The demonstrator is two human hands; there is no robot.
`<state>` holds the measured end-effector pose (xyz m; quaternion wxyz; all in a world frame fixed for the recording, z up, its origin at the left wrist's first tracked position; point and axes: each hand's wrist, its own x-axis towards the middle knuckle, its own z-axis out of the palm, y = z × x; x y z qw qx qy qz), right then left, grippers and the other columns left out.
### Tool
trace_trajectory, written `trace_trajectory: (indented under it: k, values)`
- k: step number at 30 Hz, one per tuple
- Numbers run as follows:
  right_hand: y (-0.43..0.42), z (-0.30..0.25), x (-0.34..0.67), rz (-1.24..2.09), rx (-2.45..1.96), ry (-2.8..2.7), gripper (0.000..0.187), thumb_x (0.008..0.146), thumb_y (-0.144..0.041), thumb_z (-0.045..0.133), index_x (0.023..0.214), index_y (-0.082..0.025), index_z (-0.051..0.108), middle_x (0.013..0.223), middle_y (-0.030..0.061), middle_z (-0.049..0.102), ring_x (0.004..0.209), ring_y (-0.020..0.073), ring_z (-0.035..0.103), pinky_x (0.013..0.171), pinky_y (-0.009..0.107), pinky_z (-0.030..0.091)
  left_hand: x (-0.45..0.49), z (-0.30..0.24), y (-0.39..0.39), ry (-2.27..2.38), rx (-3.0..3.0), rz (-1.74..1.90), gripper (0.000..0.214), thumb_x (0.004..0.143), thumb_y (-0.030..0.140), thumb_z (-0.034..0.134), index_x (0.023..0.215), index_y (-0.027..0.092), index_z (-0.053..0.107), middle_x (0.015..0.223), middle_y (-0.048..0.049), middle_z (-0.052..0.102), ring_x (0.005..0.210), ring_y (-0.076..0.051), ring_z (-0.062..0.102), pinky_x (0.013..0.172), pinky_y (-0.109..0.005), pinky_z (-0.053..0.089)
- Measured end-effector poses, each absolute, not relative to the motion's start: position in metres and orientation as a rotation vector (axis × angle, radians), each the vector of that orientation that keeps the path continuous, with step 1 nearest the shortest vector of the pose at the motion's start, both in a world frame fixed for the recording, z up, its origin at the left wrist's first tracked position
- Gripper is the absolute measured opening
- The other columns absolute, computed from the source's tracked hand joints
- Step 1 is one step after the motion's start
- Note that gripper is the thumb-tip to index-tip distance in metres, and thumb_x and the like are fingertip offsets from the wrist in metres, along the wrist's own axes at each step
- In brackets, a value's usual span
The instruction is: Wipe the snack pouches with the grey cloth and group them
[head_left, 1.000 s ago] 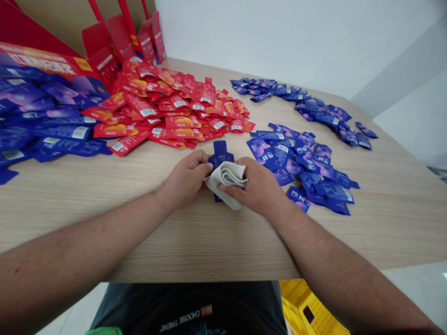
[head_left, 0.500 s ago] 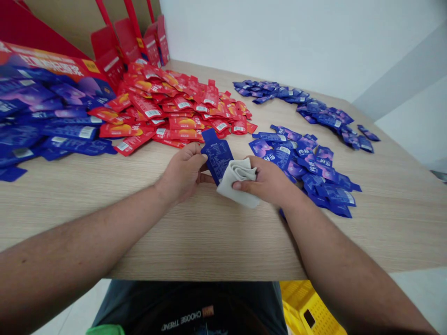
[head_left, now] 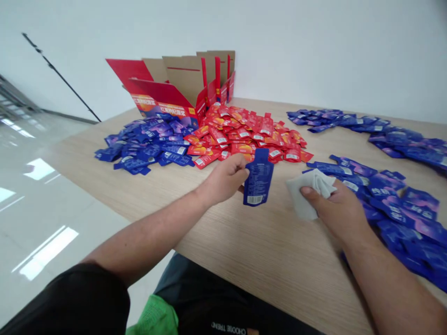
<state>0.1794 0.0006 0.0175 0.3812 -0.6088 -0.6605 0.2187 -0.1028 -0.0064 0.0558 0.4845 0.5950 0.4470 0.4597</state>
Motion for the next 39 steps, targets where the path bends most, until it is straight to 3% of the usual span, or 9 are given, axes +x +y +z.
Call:
trace_trajectory:
  k: [6,11,16,19,23,27,31,36,39]
  values:
    - [-0.006,0.029,0.167,0.574,-1.711,-1.662,0.046,0.07,-0.062,0.066,0.097,-0.024,0.065,0.09,0.0094,0.074,0.078,0.03,0.069,0.064,0.04,0.051,-0.201,0.062,-0.023,1.522,1.705,1.367,0.018,0.083,0.026,0.058,0.075,0.021,0.043,0.067,0.0038,0.051,0.059,-0.012,0.053,0.056,-0.025,0.048]
    - [-0.005,0.03,0.164,0.576,-1.767,-1.703,0.048,0.068,-0.063,0.062,0.094,-0.023,0.063,0.088,0.0101,0.074,0.08,0.0314,0.068,0.067,0.041,0.051,-0.278,0.075,-0.02,1.967,1.814,1.362,0.014,0.084,0.027,0.054,0.076,0.023,0.043,0.068,0.0031,0.053,0.06,-0.015,0.055,0.06,-0.028,0.048]
    - [-0.002,0.022,0.167,0.59,-1.781,-1.71,0.053,0.067,-0.067,0.061,0.095,-0.022,0.064,0.087,0.0101,0.074,0.077,0.0312,0.069,0.065,0.041,0.051,-0.327,0.107,0.013,2.478,2.078,1.17,0.006,0.086,0.023,0.05,0.081,0.02,0.051,0.082,-0.0031,0.062,0.078,-0.019,0.058,0.073,-0.032,0.046]
    - [-0.001,0.02,0.168,0.634,-1.794,-1.706,0.053,0.068,-0.067,0.061,0.095,-0.022,0.064,0.085,0.01,0.075,0.075,0.0306,0.07,0.064,0.041,0.051,-0.342,0.12,0.045,2.606,2.266,0.909,0.011,0.089,0.019,0.046,0.09,0.018,0.057,0.093,-0.0069,0.065,0.089,-0.022,0.06,0.078,-0.033,0.045]
    - [0.0,0.015,0.171,0.767,-1.8,-1.678,0.057,0.07,-0.068,0.063,0.103,-0.022,0.063,0.085,0.0086,0.076,0.073,0.0295,0.072,0.063,0.04,0.053,-0.353,0.119,0.088,2.642,2.541,0.466,0.027,0.095,0.022,0.04,0.11,0.014,0.061,0.113,-0.0149,0.066,0.103,-0.028,0.06,0.082,-0.038,0.044]
    - [0.003,0.012,0.173,0.725,-1.821,-1.684,0.055,0.068,-0.067,0.063,0.099,-0.022,0.063,0.085,0.0093,0.076,0.074,0.0303,0.072,0.063,0.041,0.053,-0.353,0.101,0.123,2.462,2.774,0.14,0.034,0.099,0.024,0.035,0.114,0.012,0.063,0.118,-0.0189,0.065,0.111,-0.031,0.056,0.082,-0.04,0.043]
    - [0.003,0.013,0.172,0.776,-1.82,-1.694,0.054,0.066,-0.067,0.063,0.096,-0.022,0.063,0.08,0.0088,0.075,0.071,0.0297,0.071,0.06,0.039,0.052,-0.34,0.077,0.147,2.308,2.82,0.167,0.032,0.097,0.022,0.039,0.112,0.013,0.067,0.116,-0.0189,0.067,0.112,-0.031,0.055,0.08,-0.04,0.043]
    - [0.001,0.014,0.17,0.766,-1.791,-1.743,0.048,0.069,-0.065,0.062,0.093,-0.023,0.062,0.077,0.0069,0.074,0.067,0.0273,0.07,0.06,0.038,0.051,-0.323,0.058,0.158,2.184,2.84,0.12,0.028,0.093,0.022,0.046,0.093,0.012,0.073,0.103,-0.0195,0.071,0.107,-0.029,0.057,0.086,-0.042,0.045]
    - [0.0,0.015,0.169,0.784,-1.785,-1.746,0.052,0.07,-0.066,0.061,0.097,-0.022,0.062,0.081,0.0074,0.074,0.071,0.0273,0.07,0.062,0.038,0.052,-0.315,0.06,0.15,2.228,2.836,0.177,0.033,0.095,0.025,0.044,0.099,0.01,0.073,0.107,-0.0207,0.072,0.109,-0.03,0.058,0.092,-0.044,0.045]
